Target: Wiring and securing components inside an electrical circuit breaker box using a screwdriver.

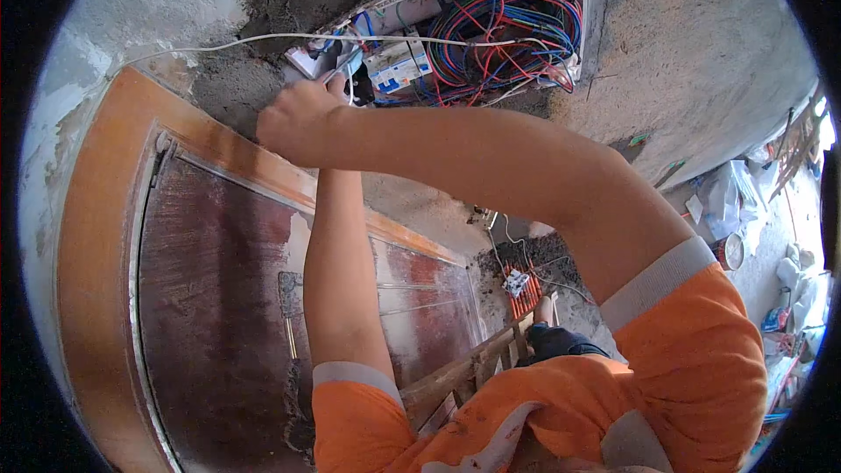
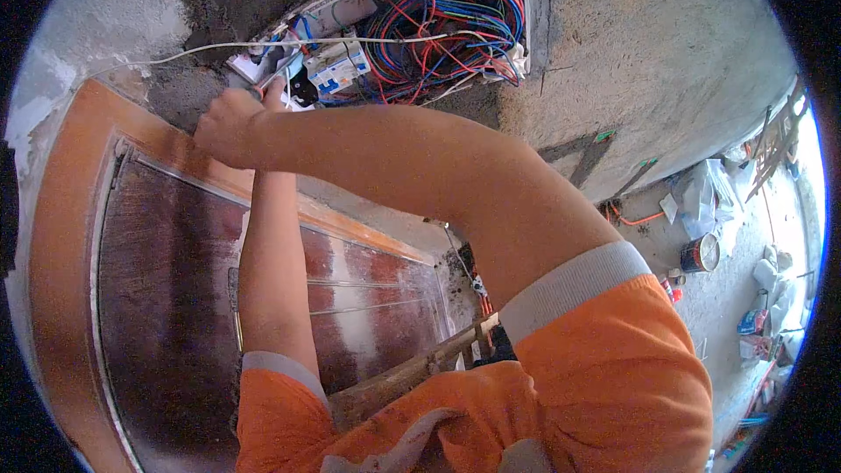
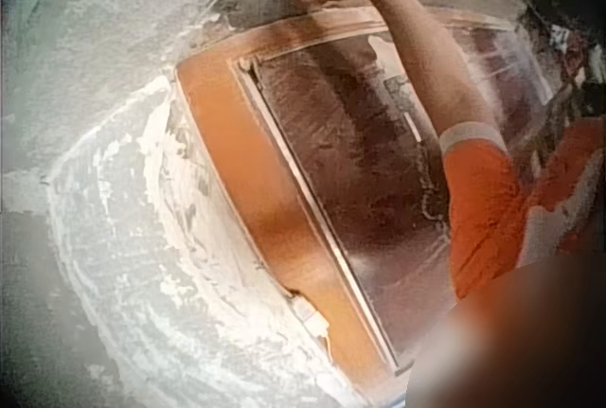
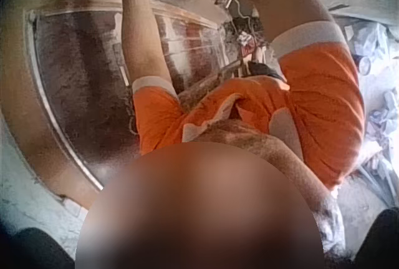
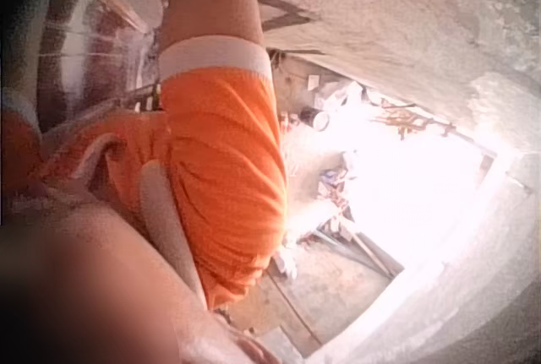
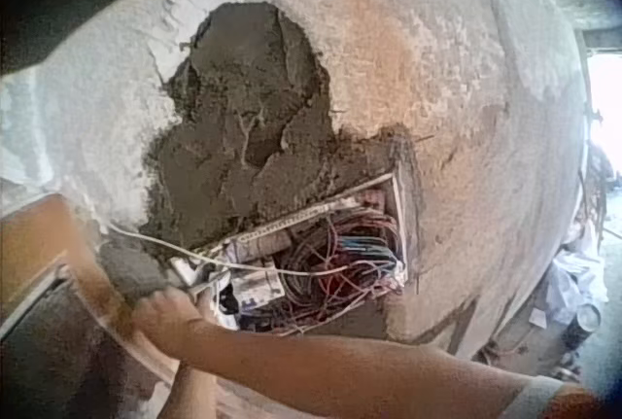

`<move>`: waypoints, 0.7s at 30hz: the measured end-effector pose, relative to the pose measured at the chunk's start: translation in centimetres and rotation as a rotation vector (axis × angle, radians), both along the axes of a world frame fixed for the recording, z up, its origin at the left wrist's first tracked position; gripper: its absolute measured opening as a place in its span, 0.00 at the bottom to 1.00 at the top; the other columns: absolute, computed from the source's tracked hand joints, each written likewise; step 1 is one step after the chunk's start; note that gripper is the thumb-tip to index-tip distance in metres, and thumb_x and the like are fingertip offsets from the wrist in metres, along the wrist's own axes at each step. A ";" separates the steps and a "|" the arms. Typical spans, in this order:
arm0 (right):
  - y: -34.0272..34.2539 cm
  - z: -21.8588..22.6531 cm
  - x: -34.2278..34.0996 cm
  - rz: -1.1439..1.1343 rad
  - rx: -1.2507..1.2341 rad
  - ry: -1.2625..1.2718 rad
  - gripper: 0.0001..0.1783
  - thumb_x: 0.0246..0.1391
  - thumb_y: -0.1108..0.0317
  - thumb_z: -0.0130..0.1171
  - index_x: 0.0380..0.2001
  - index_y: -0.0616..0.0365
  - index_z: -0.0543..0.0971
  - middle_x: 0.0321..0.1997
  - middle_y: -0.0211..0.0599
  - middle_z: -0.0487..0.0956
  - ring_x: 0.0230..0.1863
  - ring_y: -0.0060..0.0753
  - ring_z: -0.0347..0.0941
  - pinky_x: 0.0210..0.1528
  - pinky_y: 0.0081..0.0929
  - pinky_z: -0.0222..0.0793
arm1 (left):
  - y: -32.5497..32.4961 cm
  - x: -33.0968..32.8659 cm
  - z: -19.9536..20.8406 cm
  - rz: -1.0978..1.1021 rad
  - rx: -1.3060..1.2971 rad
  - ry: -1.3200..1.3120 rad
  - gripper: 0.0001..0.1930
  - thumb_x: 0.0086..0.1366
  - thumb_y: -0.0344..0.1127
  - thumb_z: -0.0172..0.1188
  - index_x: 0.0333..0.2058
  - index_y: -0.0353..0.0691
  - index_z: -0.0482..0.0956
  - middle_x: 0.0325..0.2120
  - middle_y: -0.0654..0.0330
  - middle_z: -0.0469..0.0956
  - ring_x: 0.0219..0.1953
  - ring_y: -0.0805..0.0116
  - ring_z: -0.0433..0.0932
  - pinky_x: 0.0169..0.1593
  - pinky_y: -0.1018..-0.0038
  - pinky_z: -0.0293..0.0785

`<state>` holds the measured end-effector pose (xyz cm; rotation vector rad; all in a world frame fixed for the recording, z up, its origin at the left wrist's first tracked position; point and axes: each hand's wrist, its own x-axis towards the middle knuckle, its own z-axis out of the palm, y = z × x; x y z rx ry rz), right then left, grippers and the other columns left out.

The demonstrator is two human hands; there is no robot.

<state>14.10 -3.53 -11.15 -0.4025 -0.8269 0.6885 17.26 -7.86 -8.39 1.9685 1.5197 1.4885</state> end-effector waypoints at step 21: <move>-16.4 7.0 4.8 -0.574 0.300 -1.484 0.08 0.35 0.63 0.58 0.17 0.55 0.73 0.18 0.35 0.74 0.24 0.36 0.75 0.22 0.34 0.70 | -7.4 -6.9 -0.7 -0.527 -0.215 -0.800 0.10 0.66 0.38 0.49 0.40 0.42 0.76 0.33 0.62 0.77 0.37 0.71 0.74 0.43 0.77 0.71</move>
